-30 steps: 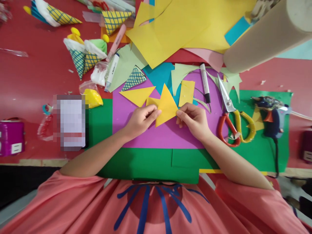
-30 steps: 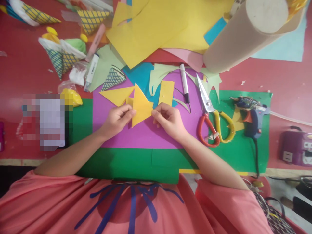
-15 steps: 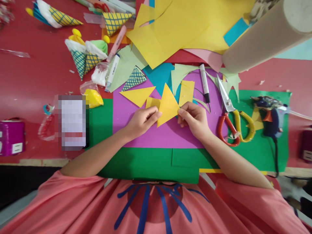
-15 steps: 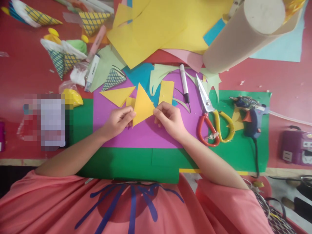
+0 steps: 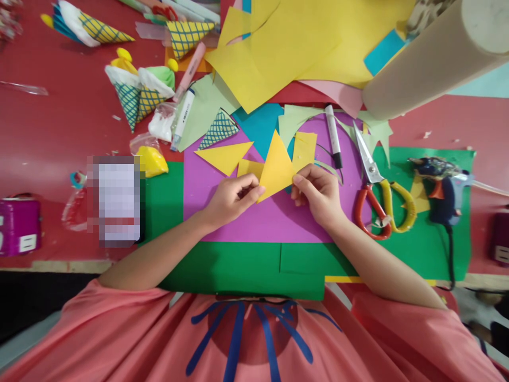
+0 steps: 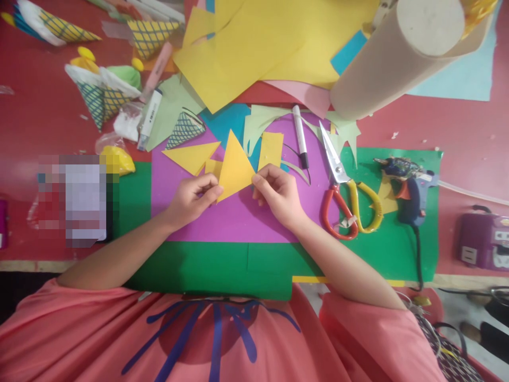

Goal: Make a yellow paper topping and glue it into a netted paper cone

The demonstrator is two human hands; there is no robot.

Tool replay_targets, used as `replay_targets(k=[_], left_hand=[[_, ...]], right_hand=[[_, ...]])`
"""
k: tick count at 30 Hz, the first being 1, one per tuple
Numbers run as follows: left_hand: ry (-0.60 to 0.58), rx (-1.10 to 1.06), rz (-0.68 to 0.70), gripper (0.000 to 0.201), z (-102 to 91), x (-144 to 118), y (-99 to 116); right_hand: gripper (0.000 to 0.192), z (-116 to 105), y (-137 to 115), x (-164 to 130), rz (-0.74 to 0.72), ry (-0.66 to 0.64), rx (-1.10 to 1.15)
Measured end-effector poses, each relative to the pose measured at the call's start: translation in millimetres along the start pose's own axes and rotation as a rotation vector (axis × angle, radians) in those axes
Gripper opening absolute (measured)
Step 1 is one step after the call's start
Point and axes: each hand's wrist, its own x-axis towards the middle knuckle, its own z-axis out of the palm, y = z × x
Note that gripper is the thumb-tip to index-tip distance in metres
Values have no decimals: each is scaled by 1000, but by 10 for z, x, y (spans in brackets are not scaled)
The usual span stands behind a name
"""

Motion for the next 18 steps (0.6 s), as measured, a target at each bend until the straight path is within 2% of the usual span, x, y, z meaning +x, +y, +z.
replay_targets(k=[7,10,14,18], left_hand=[[-11,105,23,39,6,4,-20],[-32,102,7,42,-5,-4,-10],[-90,72,-19,37,-18,-7,-8],[-88,100,6,38,-6,-6,-12]], right_hand=[[28,-1,2,7,-16,31,-17],[26,-7,8,6,-30,44,-14],[25,-25,11,18,-30,92,-19],[25,-26,12,19,-37,111,-31]])
